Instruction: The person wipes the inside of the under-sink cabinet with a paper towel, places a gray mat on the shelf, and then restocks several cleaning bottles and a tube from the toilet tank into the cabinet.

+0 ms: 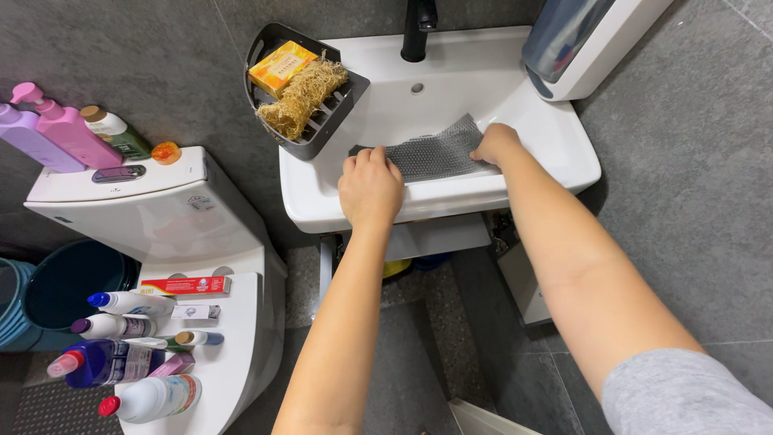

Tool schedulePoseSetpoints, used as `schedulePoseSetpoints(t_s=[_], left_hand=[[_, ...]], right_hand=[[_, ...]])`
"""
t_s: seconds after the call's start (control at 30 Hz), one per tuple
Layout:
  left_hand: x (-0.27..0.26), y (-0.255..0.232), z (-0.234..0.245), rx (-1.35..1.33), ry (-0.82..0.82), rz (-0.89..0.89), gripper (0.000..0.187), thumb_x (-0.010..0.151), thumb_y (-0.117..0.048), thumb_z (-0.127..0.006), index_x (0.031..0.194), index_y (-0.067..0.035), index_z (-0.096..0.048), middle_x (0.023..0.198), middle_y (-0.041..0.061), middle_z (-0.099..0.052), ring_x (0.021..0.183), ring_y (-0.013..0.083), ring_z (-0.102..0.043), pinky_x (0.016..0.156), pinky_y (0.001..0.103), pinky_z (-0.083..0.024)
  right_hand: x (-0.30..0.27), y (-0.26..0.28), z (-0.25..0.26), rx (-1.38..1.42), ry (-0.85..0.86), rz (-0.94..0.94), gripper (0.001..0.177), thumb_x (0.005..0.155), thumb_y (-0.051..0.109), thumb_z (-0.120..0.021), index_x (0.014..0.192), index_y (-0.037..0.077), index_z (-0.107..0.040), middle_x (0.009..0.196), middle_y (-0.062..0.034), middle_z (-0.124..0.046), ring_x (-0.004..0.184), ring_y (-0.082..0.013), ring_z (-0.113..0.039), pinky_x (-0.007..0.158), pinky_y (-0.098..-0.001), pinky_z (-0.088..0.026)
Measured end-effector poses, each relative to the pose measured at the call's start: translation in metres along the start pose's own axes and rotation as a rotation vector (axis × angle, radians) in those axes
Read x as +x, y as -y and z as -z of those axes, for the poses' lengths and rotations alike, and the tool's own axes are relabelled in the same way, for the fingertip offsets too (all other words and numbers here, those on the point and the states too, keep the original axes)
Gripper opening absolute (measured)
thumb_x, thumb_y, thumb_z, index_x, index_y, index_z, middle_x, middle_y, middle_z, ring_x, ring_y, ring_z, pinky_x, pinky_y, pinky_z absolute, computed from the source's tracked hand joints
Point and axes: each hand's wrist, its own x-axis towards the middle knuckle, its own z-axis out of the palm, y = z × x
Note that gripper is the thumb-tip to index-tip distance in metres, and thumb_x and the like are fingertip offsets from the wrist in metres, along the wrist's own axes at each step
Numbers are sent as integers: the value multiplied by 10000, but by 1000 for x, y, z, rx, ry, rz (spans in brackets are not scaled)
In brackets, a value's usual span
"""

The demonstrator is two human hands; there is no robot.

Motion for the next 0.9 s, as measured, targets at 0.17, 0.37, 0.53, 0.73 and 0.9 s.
schedulePoseSetpoints(t_s=[0.17,0.37,0.53,0.73,0.9], left_hand=[[1,-1,0,20,19,-4,304,979,-266,-623,1199,-116,-769,1190,41,-749,1156,295,-653,894,463,-551],[-6,-1,12,-245,-152,-148,200,993,-251,-670,1122,-130,-762,1169,30,-750,1118,288,-675,889,447,-555],[-43,4,28,-532,-214,-357,145,1026,-227,-700,1116,-123,-742,1109,27,-742,1091,278,-662,960,429,-562],[-83,-40,6,-1731,684,423,703,1025,-517,-559,1558,-100,-369,1467,174,-607,1328,327,-598,1063,468,-518],[-89,-45,6,-2254,698,694,1040,988,-641,-561,1673,-59,-37,1715,209,-311,1520,375,-416,1227,492,-416]], right_hand=[[-42,2,25,658,-118,293,468,902,-12,-770,1324,69,-582,1214,-141,-634,859,-263,-760,575,-336,-658],[-110,-6,80,1069,-184,426,387,979,-38,-699,1341,22,-578,1252,-148,-592,967,-277,-774,733,-401,-665],[-189,-30,100,1338,-224,542,408,1060,-36,-658,1418,53,-486,1316,-152,-648,1093,-267,-742,794,-421,-679],[-261,-64,67,1695,-198,537,446,1101,-10,-637,1472,177,-474,1417,-116,-665,1129,-272,-754,765,-384,-694],[-287,-101,1,1883,-144,439,562,1094,46,-657,1579,273,-485,1426,-20,-680,1108,-232,-746,711,-327,-664]])
